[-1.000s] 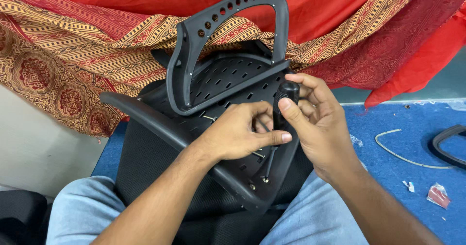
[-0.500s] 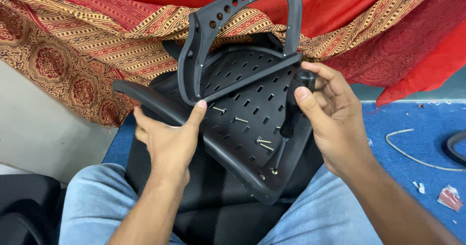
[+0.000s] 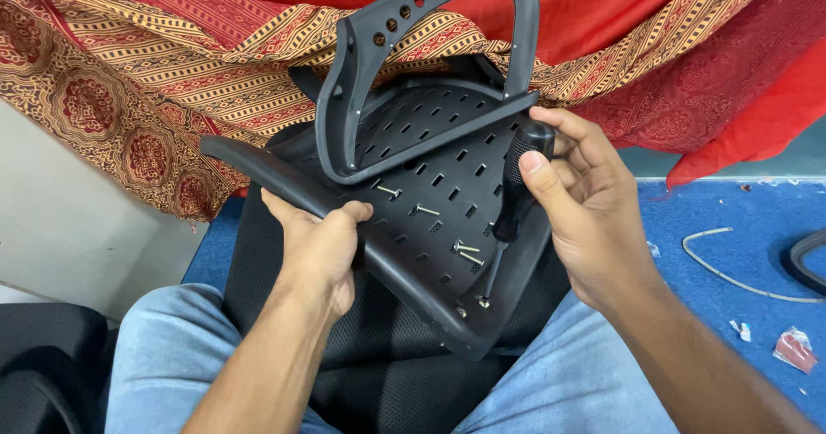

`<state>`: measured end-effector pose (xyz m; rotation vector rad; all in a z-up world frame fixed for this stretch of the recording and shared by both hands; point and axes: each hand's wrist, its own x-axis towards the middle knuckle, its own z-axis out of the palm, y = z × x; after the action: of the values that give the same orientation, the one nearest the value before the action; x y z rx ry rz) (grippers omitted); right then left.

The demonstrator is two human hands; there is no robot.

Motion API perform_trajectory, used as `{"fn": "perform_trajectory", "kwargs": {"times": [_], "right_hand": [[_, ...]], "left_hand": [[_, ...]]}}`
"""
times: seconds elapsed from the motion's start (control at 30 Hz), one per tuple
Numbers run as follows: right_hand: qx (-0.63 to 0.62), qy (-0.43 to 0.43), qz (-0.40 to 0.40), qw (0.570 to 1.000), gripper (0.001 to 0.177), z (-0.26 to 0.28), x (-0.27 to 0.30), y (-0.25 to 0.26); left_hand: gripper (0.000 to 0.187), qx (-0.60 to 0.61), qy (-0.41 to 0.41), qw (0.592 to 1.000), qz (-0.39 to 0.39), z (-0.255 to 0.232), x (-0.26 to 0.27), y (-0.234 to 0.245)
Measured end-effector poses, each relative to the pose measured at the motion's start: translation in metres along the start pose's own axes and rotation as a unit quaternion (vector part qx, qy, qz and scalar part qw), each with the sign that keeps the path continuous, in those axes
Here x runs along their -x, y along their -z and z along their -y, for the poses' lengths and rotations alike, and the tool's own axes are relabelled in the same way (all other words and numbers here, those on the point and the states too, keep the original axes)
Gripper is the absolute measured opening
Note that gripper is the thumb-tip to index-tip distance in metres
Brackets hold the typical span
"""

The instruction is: The person uses a screwdriver to tighten screws into the underside of a black plastic chair seat. They rotate the tool repeatedly to secure fasteners, then reposition the seat to access additional screws.

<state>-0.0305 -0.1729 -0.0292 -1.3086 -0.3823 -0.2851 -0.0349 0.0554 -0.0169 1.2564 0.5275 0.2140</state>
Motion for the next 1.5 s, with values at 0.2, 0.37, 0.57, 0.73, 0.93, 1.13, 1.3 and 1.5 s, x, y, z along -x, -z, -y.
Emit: {"fn": "perform_trajectory", "kwargs": {"times": [0.2, 0.37, 0.57, 0.73, 0.93, 1.13, 1.3, 1.5], "right_hand": [[0.016, -0.027, -0.004, 1.000, 0.042, -0.001, 0.004, -0.007], [0.037, -0.041, 0.001, 0.998, 0.042, -0.003, 0.007, -0.013], [0.033, -0.065, -0.002, 0.997, 0.040, -0.003, 0.011, -0.017], [0.019, -0.085, 0.003, 0.996, 0.038, -0.005, 0.013, -0.022], [0.004, -0.074, 0.023, 0.997, 0.039, -0.008, 0.016, -0.036], [-0.011, -0.049, 0.056, 0.997, 0.042, -0.006, 0.030, -0.049], [-0.011, -0.033, 0.074, 0.997, 0.043, -0.004, 0.039, -0.062], [-0.004, -0.120, -0.020, 0.993, 0.040, -0.020, 0.031, -0.075]], "left_hand": [[0.102, -0.007, -0.041, 0.999, 0.010, 0.004, -0.003, 0.020], [0.099, -0.024, -0.069, 0.997, 0.031, 0.006, -0.008, 0.033], [0.086, -0.040, -0.074, 0.994, 0.065, 0.000, -0.026, 0.045], [0.084, -0.044, -0.071, 0.991, 0.107, -0.011, -0.046, 0.060], [0.079, -0.060, -0.092, 0.981, 0.158, -0.020, -0.063, 0.074], [0.082, -0.066, -0.075, 0.983, 0.156, -0.022, -0.062, 0.081], [0.085, -0.066, -0.085, 0.979, 0.173, -0.023, -0.064, 0.089], [0.093, -0.065, -0.061, 0.981, 0.174, -0.023, -0.073, 0.098]]}}
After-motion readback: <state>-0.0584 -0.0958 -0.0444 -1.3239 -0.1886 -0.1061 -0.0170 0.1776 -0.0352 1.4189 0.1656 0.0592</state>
